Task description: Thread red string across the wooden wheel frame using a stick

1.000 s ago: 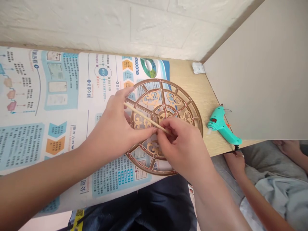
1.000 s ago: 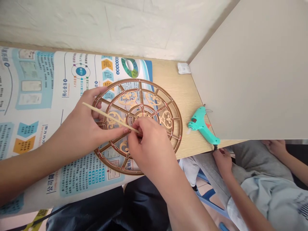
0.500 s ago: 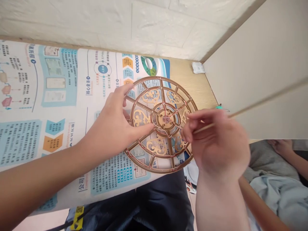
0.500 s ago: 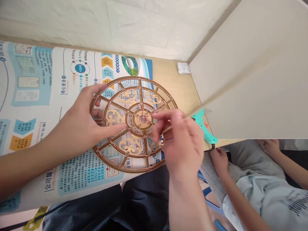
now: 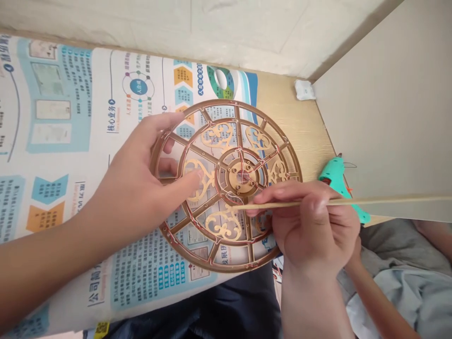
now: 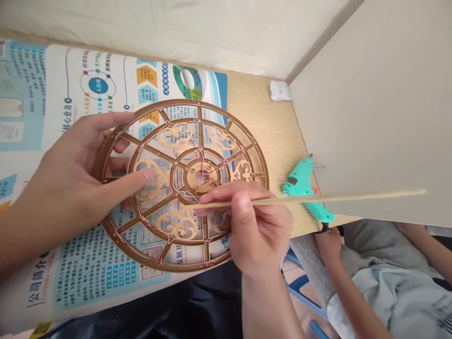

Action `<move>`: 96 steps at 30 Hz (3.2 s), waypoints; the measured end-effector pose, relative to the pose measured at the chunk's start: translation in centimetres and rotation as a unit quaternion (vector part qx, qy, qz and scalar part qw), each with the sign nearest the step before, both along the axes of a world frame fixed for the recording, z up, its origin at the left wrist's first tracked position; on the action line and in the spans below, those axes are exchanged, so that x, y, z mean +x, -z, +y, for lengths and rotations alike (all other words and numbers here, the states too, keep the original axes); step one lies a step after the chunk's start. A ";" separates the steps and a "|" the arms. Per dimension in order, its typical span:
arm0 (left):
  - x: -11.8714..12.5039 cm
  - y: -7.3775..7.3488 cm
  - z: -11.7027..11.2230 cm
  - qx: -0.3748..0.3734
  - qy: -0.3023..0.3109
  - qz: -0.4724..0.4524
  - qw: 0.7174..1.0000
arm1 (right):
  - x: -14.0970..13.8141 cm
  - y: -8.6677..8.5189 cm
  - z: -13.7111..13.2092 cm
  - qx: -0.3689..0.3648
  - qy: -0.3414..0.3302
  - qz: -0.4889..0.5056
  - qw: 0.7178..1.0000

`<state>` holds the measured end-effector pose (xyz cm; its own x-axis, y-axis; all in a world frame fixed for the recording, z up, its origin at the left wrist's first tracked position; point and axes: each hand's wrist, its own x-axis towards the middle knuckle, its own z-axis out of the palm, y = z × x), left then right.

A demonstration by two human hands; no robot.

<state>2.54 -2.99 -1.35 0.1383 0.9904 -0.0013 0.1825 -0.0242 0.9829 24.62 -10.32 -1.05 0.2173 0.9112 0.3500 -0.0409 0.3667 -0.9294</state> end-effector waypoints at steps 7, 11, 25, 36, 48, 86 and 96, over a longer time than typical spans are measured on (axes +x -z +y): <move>-0.1 0.0 0.0 0.004 -0.003 0.002 1.000 | -0.1 0.4 -0.1 0.007 0.047 -0.070 0.996; -0.2 0.0 0.1 -0.004 -0.002 0.008 1.000 | -0.3 0.4 -0.2 -0.008 0.052 -0.089 0.995; -0.1 0.3 0.0 0.023 0.005 0.019 1.000 | -0.4 0.3 -0.2 -0.030 0.062 -0.100 0.993; -0.2 0.5 0.0 0.028 0.004 0.028 0.999 | -0.3 0.3 -0.1 -0.036 0.055 -0.106 0.992; -0.3 0.7 0.0 0.037 0.006 0.039 0.999 | -0.2 0.1 -0.1 -0.026 0.052 -0.110 0.992; -0.1 0.9 0.1 0.050 0.006 0.015 0.999 | -0.4 0.6 0.0 0.013 0.064 -0.111 0.992; -0.5 1.0 0.3 0.051 0.008 0.030 0.998 | -0.5 0.6 0.2 0.006 0.058 -0.110 0.992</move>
